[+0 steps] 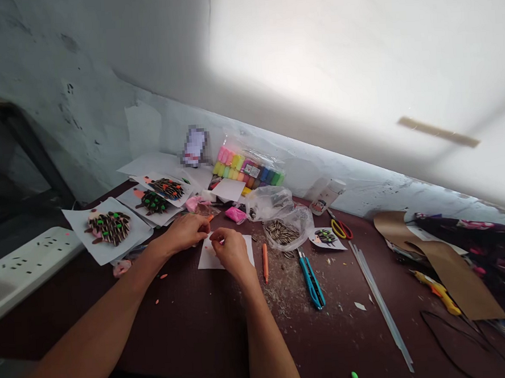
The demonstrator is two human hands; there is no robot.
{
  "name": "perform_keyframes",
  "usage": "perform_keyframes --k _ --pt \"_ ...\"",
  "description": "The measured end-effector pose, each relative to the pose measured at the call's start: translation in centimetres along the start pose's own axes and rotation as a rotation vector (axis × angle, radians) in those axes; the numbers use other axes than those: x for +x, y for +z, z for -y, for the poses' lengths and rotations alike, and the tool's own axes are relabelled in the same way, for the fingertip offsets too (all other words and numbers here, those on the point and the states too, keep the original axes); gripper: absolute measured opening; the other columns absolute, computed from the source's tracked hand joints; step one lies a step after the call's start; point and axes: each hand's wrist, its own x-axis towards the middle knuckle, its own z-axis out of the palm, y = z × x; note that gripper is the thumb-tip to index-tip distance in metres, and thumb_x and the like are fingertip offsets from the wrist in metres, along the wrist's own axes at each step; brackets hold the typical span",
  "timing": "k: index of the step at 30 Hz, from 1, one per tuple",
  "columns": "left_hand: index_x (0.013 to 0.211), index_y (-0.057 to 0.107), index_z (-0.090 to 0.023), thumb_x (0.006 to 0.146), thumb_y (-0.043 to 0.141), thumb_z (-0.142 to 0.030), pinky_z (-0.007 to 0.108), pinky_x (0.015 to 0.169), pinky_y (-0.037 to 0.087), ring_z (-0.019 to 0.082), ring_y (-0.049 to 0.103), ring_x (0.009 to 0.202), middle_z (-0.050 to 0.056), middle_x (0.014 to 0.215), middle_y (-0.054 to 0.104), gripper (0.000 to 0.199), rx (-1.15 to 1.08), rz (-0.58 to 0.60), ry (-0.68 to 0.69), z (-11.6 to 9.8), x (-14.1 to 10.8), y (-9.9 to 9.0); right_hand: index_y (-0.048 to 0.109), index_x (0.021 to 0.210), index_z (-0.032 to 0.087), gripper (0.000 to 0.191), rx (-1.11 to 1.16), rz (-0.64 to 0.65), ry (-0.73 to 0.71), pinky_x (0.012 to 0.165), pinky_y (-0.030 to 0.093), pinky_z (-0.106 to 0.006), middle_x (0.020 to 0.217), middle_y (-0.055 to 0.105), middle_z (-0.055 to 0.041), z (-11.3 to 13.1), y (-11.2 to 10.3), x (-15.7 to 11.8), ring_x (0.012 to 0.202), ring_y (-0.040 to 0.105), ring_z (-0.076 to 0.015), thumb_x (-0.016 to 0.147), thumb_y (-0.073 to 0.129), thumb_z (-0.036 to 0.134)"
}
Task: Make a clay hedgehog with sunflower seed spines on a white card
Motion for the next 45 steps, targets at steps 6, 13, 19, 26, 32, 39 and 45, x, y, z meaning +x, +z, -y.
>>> perform_keyframes --k 6,13,19,26,32,39,45 --pt "0.089 0.073 -0.021 0.075 0.057 -0.013 0.028 0.076 0.05 0.024 0.068 0.093 0.007 0.091 0.075 0.023 0.035 -0.006 0.003 -0.3 -0.1 0.3 0.073 0.08 0.022 0.016 -0.112 -0.001 -0.035 0.063 0.043 -0.021 0.077 0.071 0.0017 -0.2 0.6 0.1 0.067 0.063 -0.0128 0.077 0.061 0.012" --pt "0.087 0.073 -0.021 0.075 0.059 -0.012 0.029 0.079 0.05 0.025 0.067 0.096 0.008 0.093 0.075 0.021 0.016 -0.007 -0.007 -0.3 -0.1 0.5 0.075 0.088 0.021 0.013 -0.263 0.021 -0.072 0.072 0.04 -0.023 0.09 0.071 -0.0039 -0.1 1.2 0.3 0.083 0.062 -0.016 0.082 0.065 0.016" --pt "0.088 0.073 -0.02 0.075 0.059 -0.012 0.031 0.079 0.05 0.026 0.067 0.096 0.009 0.093 0.074 0.021 0.0 0.008 -0.011 -0.2 -0.2 0.3 0.076 0.093 0.022 0.017 -0.281 0.026 -0.08 0.071 0.038 -0.022 0.092 0.07 -0.0039 0.1 1.5 0.1 0.083 0.061 -0.0154 0.084 0.063 0.017" --pt "0.089 0.074 -0.02 0.075 0.059 -0.012 0.03 0.08 0.051 0.025 0.067 0.095 0.008 0.093 0.074 0.022 -0.004 0.019 -0.005 -0.2 -0.2 0.3 0.077 0.09 0.023 0.017 -0.345 0.031 -0.086 0.069 0.038 -0.022 0.09 0.07 -0.0044 0.3 1.6 0.1 0.082 0.062 -0.0165 0.086 0.061 0.019" --pt "0.087 0.074 -0.02 0.074 0.059 -0.011 0.028 0.077 0.05 0.023 0.068 0.093 0.007 0.091 0.075 0.021 -0.002 0.002 -0.01 -0.4 -0.2 0.2 0.078 0.092 0.024 0.022 -0.425 0.069 -0.119 0.066 0.037 -0.024 0.091 0.071 -0.0056 0.4 1.4 0.0 0.081 0.063 -0.0177 0.088 0.057 0.021" --pt "0.084 0.074 -0.022 0.074 0.061 -0.013 0.027 0.076 0.05 0.022 0.068 0.091 0.006 0.088 0.074 0.019 -0.005 -0.009 -0.012 -0.2 -0.1 0.4 0.074 0.111 0.029 0.034 -0.463 0.123 -0.102 0.073 0.04 -0.024 0.099 0.071 -0.0062 0.7 0.5 -0.3 0.088 0.064 -0.0175 0.089 0.051 0.016" --pt "0.086 0.074 -0.02 0.074 0.06 -0.012 0.029 0.075 0.05 0.024 0.068 0.09 0.008 0.089 0.074 0.02 -0.01 0.016 -0.008 -0.3 -0.1 0.3 0.072 0.115 0.032 0.041 -0.5 0.15 -0.13 0.075 0.04 -0.024 0.101 0.068 -0.0058 0.9 -0.1 -0.6 0.093 0.062 -0.0177 0.089 0.047 0.013"
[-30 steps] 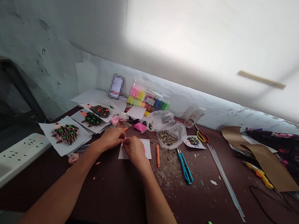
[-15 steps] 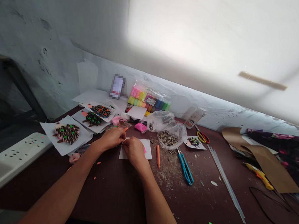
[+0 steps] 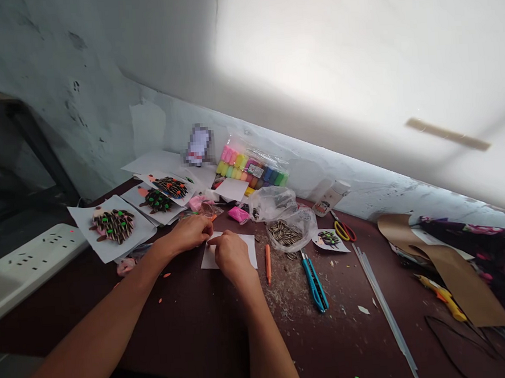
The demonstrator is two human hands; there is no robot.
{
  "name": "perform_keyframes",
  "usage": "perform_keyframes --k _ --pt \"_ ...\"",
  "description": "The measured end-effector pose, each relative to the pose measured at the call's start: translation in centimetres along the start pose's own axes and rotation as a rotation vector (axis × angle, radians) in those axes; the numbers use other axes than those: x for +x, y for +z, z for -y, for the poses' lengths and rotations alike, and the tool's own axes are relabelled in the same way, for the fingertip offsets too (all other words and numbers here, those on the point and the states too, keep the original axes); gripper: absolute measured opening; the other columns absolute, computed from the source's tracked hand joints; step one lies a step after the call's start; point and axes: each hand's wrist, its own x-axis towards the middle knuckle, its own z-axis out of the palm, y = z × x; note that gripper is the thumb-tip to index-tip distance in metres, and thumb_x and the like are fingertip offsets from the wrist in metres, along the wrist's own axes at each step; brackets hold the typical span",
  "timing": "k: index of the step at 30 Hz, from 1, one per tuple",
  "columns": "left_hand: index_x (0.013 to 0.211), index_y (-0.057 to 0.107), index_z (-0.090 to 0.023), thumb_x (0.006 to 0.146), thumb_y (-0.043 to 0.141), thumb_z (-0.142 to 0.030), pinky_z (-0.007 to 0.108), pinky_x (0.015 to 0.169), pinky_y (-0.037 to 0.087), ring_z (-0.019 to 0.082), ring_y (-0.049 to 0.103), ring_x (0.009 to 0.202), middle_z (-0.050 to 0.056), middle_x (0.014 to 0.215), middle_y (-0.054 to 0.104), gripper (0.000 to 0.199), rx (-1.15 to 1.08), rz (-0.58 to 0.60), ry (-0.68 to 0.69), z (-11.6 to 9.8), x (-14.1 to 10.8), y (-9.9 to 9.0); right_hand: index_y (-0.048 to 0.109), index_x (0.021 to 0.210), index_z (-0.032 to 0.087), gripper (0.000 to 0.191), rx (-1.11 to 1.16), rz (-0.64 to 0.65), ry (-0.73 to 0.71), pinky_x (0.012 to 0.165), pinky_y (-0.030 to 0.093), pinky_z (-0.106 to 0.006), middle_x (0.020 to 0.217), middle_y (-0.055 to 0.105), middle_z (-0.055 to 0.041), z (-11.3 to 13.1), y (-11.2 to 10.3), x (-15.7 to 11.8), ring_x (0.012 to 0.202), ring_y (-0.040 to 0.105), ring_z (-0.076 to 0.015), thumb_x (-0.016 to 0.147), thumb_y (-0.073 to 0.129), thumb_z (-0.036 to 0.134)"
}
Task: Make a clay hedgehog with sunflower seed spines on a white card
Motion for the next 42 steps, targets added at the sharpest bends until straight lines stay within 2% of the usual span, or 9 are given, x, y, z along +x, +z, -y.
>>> perform_keyframes --k 10,17,23,32,38,42 --pt "0.084 0.075 -0.021 0.073 0.057 -0.009 0.027 0.075 0.049 0.022 0.067 0.092 0.006 0.092 0.075 0.024 -0.003 -0.019 -0.006 0.0 -0.1 0.1 0.069 0.12 0.032 0.044 -0.097 0.1 -0.055 0.077 0.038 -0.026 0.098 0.064 -0.008 0.3 -0.5 -0.6 0.097 0.058 -0.0196 0.09 0.043 0.012" --pt "0.086 0.074 -0.021 0.075 0.056 -0.012 0.028 0.074 0.048 0.023 0.067 0.092 0.006 0.094 0.074 0.024 0.009 0.014 0.002 0.0 -0.1 0.0 0.064 0.129 0.03 0.044 -0.12 0.111 -0.047 0.077 0.037 -0.028 0.101 0.062 -0.0103 0.8 -1.8 -1.2 0.095 0.056 -0.0214 0.095 0.04 0.016" --pt "0.087 0.074 -0.021 0.074 0.053 -0.01 0.029 0.073 0.049 0.024 0.067 0.091 0.007 0.092 0.074 0.026 0.02 0.025 0.007 0.1 0.0 0.0 0.066 0.125 0.033 0.047 -0.112 0.136 -0.051 0.077 0.038 -0.028 0.1 0.063 -0.0099 0.9 -1.4 -1.3 0.098 0.057 -0.0226 0.091 0.041 0.011" --pt "0.087 0.073 -0.021 0.074 0.056 -0.012 0.028 0.073 0.049 0.023 0.067 0.091 0.006 0.091 0.074 0.023 0.021 0.031 -0.003 0.2 0.2 0.1 0.062 0.13 0.029 0.04 -0.11 0.122 -0.015 0.079 0.038 -0.028 0.105 0.062 -0.0112 0.8 -2.1 -1.3 0.099 0.057 -0.0216 0.097 0.041 0.022" --pt "0.086 0.072 -0.02 0.074 0.054 -0.011 0.029 0.07 0.048 0.024 0.067 0.092 0.006 0.093 0.074 0.024 0.043 0.013 0.011 0.2 0.2 0.3 0.067 0.125 0.03 0.044 -0.109 0.16 -0.031 0.08 0.039 -0.027 0.105 0.063 -0.0106 0.7 -1.7 -1.3 0.101 0.057 -0.0215 0.094 0.04 0.015" --pt "0.086 0.072 -0.02 0.074 0.055 -0.011 0.028 0.068 0.046 0.023 0.067 0.089 0.007 0.09 0.074 0.023 0.041 -0.008 0.007 0.2 0.1 0.4 0.063 0.13 0.029 0.044 -0.097 0.079 -0.002 0.079 0.039 -0.028 0.107 0.065 -0.0102 0.5 -1.7 -1.1 0.099 0.059 -0.0215 0.094 0.041 0.017"
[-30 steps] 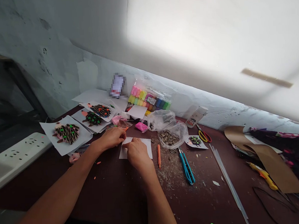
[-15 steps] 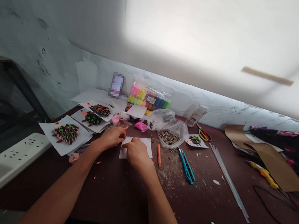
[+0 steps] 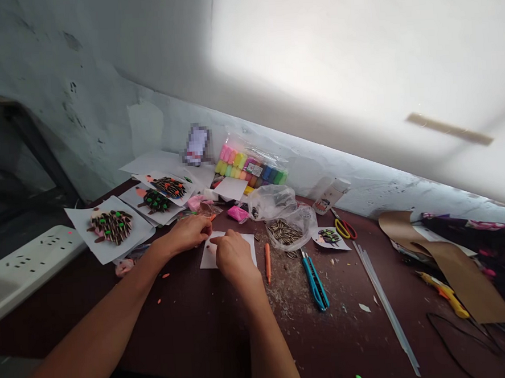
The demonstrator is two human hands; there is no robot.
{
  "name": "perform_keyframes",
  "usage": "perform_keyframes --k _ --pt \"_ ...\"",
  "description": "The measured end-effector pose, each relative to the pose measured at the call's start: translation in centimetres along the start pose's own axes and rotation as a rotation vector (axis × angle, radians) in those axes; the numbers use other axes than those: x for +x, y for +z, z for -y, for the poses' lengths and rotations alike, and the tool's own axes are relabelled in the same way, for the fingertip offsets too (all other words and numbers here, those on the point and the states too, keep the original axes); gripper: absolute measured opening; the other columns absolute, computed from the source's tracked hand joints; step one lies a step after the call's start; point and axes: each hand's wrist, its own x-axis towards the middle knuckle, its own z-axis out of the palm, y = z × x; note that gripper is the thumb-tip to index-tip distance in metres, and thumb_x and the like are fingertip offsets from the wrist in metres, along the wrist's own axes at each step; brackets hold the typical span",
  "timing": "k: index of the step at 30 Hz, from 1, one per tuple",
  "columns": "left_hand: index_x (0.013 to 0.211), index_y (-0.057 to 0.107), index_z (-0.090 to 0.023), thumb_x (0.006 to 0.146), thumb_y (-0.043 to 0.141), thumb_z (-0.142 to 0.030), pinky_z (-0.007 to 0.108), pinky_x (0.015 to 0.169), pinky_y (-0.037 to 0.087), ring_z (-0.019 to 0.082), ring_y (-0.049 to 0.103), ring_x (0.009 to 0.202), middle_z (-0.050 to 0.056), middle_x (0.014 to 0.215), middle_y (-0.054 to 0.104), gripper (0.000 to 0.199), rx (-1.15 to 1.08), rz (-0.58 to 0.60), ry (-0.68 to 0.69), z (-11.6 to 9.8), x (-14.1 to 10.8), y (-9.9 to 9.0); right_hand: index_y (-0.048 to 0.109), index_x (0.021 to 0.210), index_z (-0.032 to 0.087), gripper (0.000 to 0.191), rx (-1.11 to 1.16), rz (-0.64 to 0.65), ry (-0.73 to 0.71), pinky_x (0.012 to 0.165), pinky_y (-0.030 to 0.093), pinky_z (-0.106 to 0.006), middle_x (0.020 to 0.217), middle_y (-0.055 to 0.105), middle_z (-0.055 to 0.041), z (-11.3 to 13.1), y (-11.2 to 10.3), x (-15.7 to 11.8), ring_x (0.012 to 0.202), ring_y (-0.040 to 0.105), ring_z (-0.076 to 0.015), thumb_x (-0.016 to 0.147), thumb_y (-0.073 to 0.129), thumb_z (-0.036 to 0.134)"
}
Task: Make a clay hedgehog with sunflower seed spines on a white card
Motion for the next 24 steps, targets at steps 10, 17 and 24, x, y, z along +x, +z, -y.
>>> perform_keyframes --k 10,17,24 --pt "0.066 0.067 -0.017 0.085 0.055 -0.039 0.025 0.059 0.036 0.016 0.058 0.064 0.002 0.062 0.065 0.032 -0.323 -0.213 0.056 -0.2 0.2 -0.5 0.07 0.115 0.021 0.034 0.093 -0.224 0.181 0.08 0.042 -0.027 0.109 0.07 -0.01 -1.7 0.4 0.7 0.1 0.064 -0.0214 0.092 0.046 0.016" --pt "0.066 0.062 -0.017 0.075 0.06 -0.048 0.023 0.052 0.037 0.012 0.051 0.055 0.0 0.065 0.064 0.033 -0.759 -0.455 0.022 1.0 0.7 -0.8 0.073 0.105 0.022 0.027 0.12 -0.248 0.232 0.076 0.043 -0.026 0.105 0.073 -0.0089 -1.4 0.6 1.0 0.095 0.066 -0.0217 0.092 0.049 0.019" --pt "0.058 0.059 -0.017 0.082 0.053 -0.053 0.022 0.051 0.034 0.012 0.045 0.05 -0.004 0.043 0.044 0.044 -0.743 -0.474 0.022 1.6 0.6 -1.1 0.074 0.102 0.021 0.024 0.26 -0.37 0.187 0.077 0.042 -0.024 0.103 0.074 -0.0074 -1.8 1.6 1.6 0.094 0.067 -0.0197 0.091 0.052 0.021"
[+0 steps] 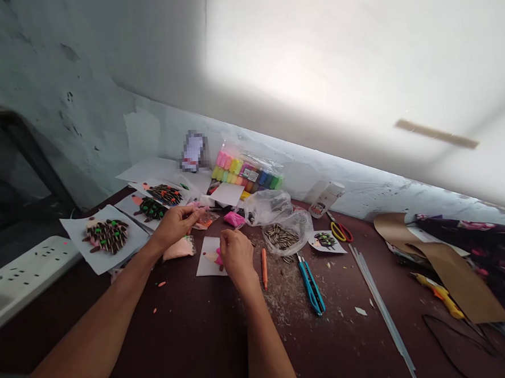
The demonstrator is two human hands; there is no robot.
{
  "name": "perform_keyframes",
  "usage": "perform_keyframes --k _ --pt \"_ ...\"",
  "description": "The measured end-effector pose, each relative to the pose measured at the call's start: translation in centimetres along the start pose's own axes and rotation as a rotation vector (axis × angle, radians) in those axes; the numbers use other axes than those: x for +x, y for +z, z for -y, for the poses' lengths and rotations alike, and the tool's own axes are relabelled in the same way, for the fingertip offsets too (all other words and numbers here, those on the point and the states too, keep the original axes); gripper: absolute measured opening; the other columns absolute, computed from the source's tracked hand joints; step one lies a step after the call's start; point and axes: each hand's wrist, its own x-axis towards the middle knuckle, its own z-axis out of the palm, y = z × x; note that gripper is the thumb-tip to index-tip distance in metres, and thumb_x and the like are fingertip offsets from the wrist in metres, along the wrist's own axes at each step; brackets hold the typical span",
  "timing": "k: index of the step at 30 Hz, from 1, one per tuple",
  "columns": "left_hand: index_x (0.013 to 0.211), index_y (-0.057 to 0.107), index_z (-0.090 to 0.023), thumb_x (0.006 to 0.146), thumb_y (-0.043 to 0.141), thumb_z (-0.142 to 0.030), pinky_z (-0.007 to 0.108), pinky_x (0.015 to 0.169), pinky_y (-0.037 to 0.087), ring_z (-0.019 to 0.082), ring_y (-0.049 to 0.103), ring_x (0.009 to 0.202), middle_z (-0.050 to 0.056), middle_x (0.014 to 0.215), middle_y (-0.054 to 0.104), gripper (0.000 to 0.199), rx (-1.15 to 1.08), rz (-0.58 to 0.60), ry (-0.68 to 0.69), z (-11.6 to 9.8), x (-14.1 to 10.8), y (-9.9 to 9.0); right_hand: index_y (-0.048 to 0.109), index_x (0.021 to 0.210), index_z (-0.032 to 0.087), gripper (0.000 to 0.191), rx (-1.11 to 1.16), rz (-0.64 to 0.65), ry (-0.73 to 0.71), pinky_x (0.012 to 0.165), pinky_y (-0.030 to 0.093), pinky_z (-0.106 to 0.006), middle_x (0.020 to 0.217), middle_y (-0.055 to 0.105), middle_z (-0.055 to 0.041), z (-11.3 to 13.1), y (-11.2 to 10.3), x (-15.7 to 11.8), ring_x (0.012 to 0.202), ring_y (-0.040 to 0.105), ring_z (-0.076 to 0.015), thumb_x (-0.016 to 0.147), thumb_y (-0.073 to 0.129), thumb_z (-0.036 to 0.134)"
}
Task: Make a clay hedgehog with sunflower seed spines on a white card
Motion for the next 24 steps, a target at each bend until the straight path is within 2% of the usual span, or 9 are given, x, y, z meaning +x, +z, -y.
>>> perform_keyframes --k 2,6,8,12,16,19,22,24 --pt "0.057 0.056 -0.017 0.083 0.051 -0.053 0.022 0.051 0.035 0.011 0.045 0.05 -0.005 0.044 0.044 0.045 0.02 -0.012 0.003 0.0 0.0 0.1 0.074 0.099 0.02 0.023 0.044 -0.028 0.009 0.074 0.042 -0.024 0.099 0.074 -0.0074 -0.1 0.2 0.1 0.089 0.067 -0.0192 0.091 0.053 0.021" --pt "0.068 0.06 -0.016 0.076 0.059 -0.052 0.021 0.047 0.035 0.011 0.047 0.05 -0.002 0.059 0.058 0.036 -0.09 -0.025 -0.027 0.0 0.0 0.3 0.073 0.083 0.018 0.022 0.215 -0.054 0.025 0.064 0.04 -0.024 0.078 0.072 -0.0046 0.1 0.8 0.1 0.07 0.063 -0.0166 0.089 0.053 0.025" --pt "0.069 0.061 -0.016 0.075 0.06 -0.052 0.021 0.045 0.035 0.01 0.047 0.047 -0.002 0.06 0.059 0.037 -0.166 0.043 -0.049 -0.2 0.0 0.3 0.072 0.082 0.019 0.021 0.395 -0.069 0.015 0.061 0.04 -0.023 0.073 0.07 -0.0021 0.3 1.2 0.1 0.064 0.06 -0.0147 0.087 0.054 0.028" --pt "0.065 0.062 -0.016 0.079 0.055 -0.055 0.022 0.042 0.033 0.01 0.044 0.043 -0.002 0.053 0.054 0.043 -0.2 0.219 -0.068 -0.7 -0.4 0.7 0.07 0.097 0.018 0.023 0.717 -0.139 -0.004 0.058 0.043 -0.022 0.08 0.07 -0.0014 0.9 1.8 0.1 0.062 0.057 -0.0131 0.082 0.06 0.033" --pt "0.058 0.057 -0.017 0.08 0.052 -0.057 0.022 0.042 0.031 0.01 0.043 0.046 -0.002 0.05 0.049 0.046 -0.131 0.34 -0.045 -1.1 -0.8 1.3 0.071 0.093 0.018 0.023 0.799 -0.174 -0.014 0.059 0.044 -0.023 0.082 0.07 -0.0029 1.1 2.0 0.1 0.065 0.057 -0.0137 0.081 0.061 0.035" --pt "0.058 0.057 -0.017 0.083 0.046 -0.059 0.022 0.045 0.034 0.012 0.047 0.048 -0.001 0.05 0.052 0.05 -0.096 0.397 -0.026 -1.2 -0.8 1.4 0.071 0.085 0.018 0.022 0.784 -0.187 -0.023 0.06 0.044 -0.023 0.08 0.07 -0.0031 0.9 2.1 0.1 0.066 0.056 -0.0138 0.083 0.06 0.037" --pt "0.061 0.064 -0.017 0.087 0.044 -0.053 0.024 0.052 0.041 0.016 0.057 0.057 0.002 0.057 0.062 0.048 0.041 0.326 -0.026 -1.1 -0.6 0.6 0.071 0.081 0.018 0.023 0.74 -0.219 -0.032 0.061 0.044 -0.024 0.08 0.069 -0.0029 0.6 2.1 0.2 0.067 0.056 -0.0137 0.083 0.06 0.038" --pt "0.071 0.071 -0.018 0.085 0.051 -0.043 0.026 0.061 0.045 0.019 0.064 0.07 0.004 0.073 0.071 0.034 0.229 0.166 -0.045 -0.8 -0.5 -0.1 0.072 0.082 0.018 0.023 0.722 -0.24 -0.018 0.061 0.044 -0.024 0.079 0.069 -0.0025 0.4 2.2 0.4 0.065 0.055 -0.0132 0.083 0.059 0.037"
